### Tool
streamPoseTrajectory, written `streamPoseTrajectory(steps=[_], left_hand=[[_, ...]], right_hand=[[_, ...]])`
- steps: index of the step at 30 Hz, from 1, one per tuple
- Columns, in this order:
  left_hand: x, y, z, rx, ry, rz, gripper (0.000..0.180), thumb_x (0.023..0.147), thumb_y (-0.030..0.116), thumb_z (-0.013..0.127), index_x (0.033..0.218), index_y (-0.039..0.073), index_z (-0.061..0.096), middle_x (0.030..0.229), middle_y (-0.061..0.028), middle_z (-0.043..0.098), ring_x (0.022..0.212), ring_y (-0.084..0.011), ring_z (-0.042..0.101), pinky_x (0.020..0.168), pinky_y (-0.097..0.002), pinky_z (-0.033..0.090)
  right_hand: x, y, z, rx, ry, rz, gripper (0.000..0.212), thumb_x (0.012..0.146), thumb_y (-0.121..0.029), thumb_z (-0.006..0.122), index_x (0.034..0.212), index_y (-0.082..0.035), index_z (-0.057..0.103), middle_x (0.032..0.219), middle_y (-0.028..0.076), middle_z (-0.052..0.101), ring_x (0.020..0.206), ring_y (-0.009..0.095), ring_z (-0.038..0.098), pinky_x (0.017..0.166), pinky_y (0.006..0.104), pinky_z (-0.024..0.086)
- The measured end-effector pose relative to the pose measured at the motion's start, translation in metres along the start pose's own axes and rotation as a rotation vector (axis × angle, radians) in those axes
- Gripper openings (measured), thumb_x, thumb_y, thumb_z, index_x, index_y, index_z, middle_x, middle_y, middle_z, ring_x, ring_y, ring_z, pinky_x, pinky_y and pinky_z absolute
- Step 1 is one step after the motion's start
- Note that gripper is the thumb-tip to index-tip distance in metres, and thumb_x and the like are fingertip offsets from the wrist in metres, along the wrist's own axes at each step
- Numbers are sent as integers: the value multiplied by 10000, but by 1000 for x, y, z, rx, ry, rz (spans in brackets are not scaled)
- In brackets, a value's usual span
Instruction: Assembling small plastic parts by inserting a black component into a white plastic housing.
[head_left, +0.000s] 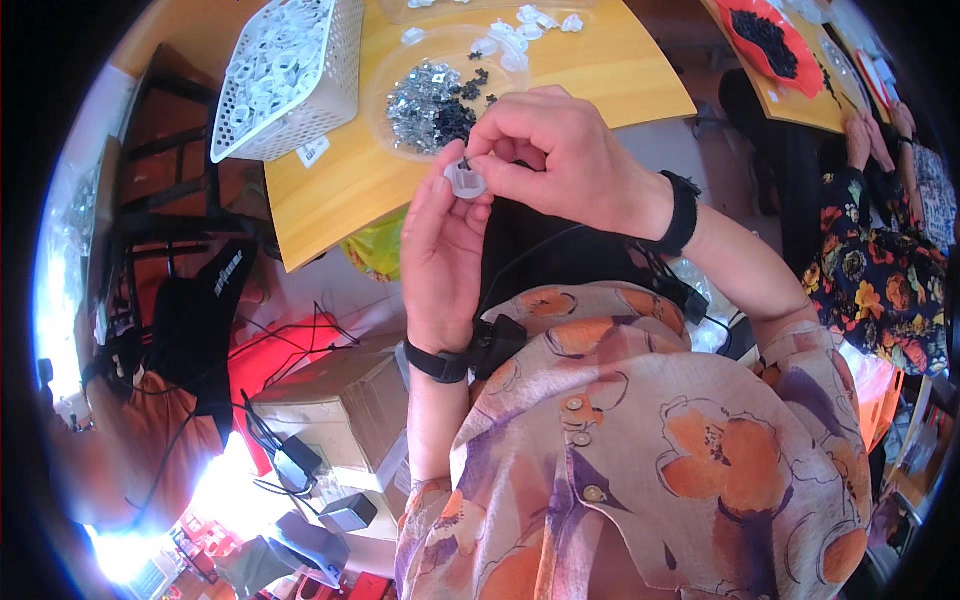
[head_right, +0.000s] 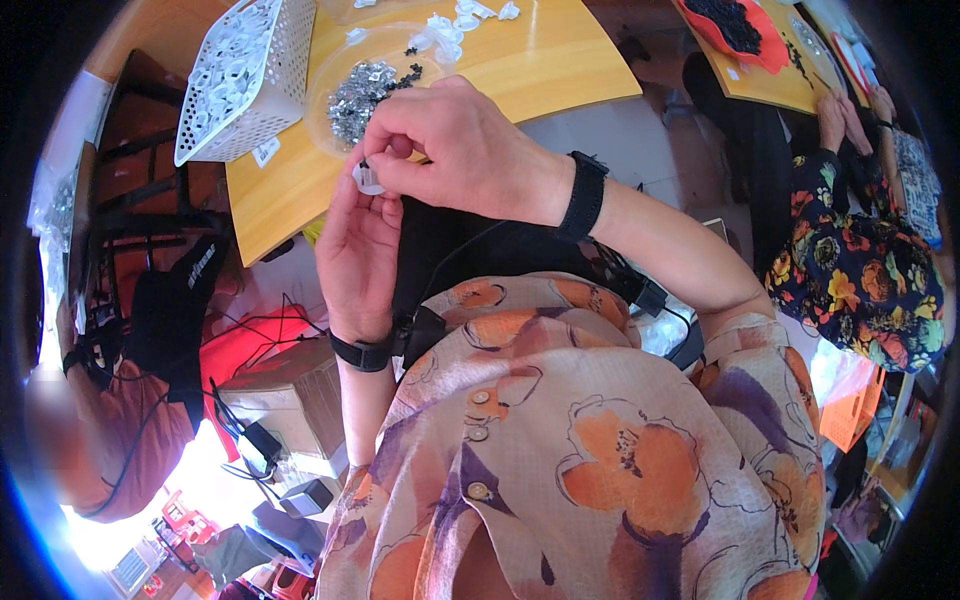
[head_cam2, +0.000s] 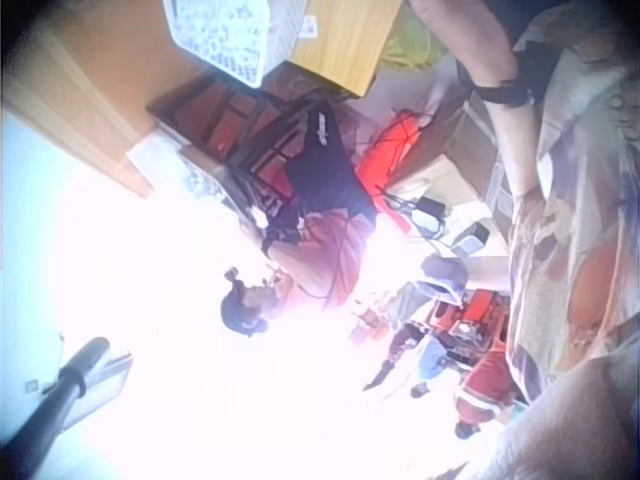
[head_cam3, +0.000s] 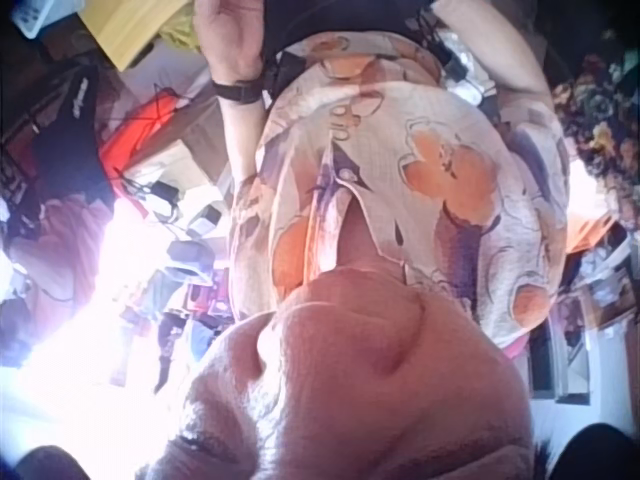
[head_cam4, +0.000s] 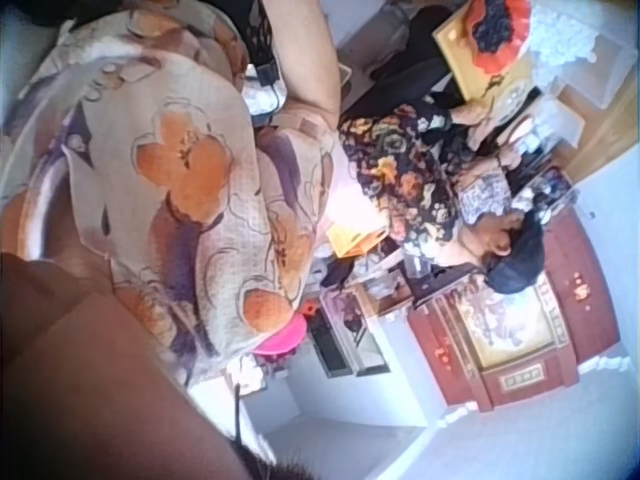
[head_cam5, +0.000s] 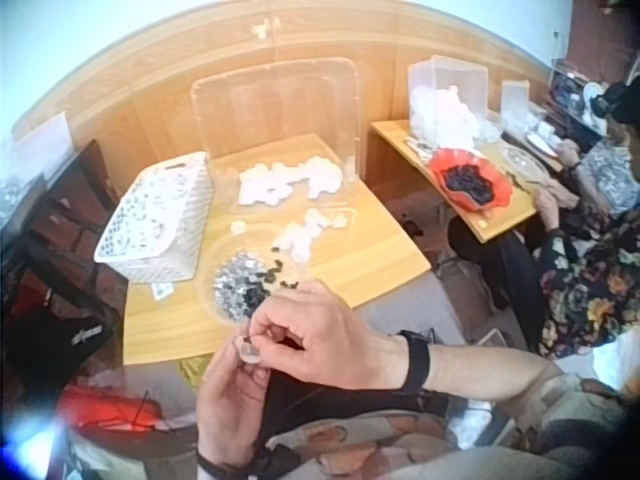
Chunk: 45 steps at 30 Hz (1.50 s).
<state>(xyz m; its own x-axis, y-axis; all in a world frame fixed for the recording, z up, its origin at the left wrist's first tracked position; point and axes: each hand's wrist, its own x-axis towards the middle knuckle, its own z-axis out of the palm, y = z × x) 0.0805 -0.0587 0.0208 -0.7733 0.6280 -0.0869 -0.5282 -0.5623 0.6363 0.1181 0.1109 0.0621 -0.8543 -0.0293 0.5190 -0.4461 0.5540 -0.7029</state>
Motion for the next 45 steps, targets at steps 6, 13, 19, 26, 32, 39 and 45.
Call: streamPoseTrajectory(steps=[6,13,19,26,32,39,45], left_hand=[[-3,1,10,33,25,63,399,974,109,476,1350,-9,415,1197,-91,557,1045,-148,556,893,-284,455],[-6,-2,3,79,-52,75,436,986,142,457,1376,-28,360,1335,-116,481,1224,-190,479,1044,-343,378],[-6,-5,4,75,26,85,344,961,87,515,1288,-5,466,1218,-101,553,1093,-166,556,954,-311,455],[-5,-4,3,323,39,185,346,962,75,497,1299,4,468,1303,-117,518,1170,-193,528,1007,-343,430],[-5,-4,11,379,90,244,343,928,32,556,1268,17,508,1190,-84,581,1049,-145,570,898,-279,479],[-6,-6,7,256,76,193,326,935,62,560,1255,20,514,1234,-90,560,1059,-150,565,911,-296,476],[-5,-7,3,257,57,207,326,930,63,566,1250,20,516,1242,-97,558,1088,-168,562,955,-317,454]], right_hand=[[-7,-5,6,-195,20,-92,85,785,-100,667,835,-109,598,690,-48,559,624,124,536,784,305,373],[-8,-6,14,-328,180,-233,96,776,-99,657,805,-107,566,702,-13,543,657,173,538,805,334,386],[-10,-8,11,-371,164,-218,103,779,-100,656,810,-103,558,716,-3,550,673,183,540,798,341,392],[-12,-5,12,-228,142,-157,122,776,-80,663,843,-92,561,741,19,567,695,213,556,754,345,420],[-6,4,7,-51,103,-130,108,787,-81,664,847,-75,574,726,60,585,695,257,583,632,333,464],[-5,5,4,34,14,-71,106,801,-84,659,875,-39,598,754,87,608,690,267,608,613,329,481],[-8,3,12,103,84,-6,114,816,-124,613,824,-13,593,745,153,617,716,337,622,639,389,493]])
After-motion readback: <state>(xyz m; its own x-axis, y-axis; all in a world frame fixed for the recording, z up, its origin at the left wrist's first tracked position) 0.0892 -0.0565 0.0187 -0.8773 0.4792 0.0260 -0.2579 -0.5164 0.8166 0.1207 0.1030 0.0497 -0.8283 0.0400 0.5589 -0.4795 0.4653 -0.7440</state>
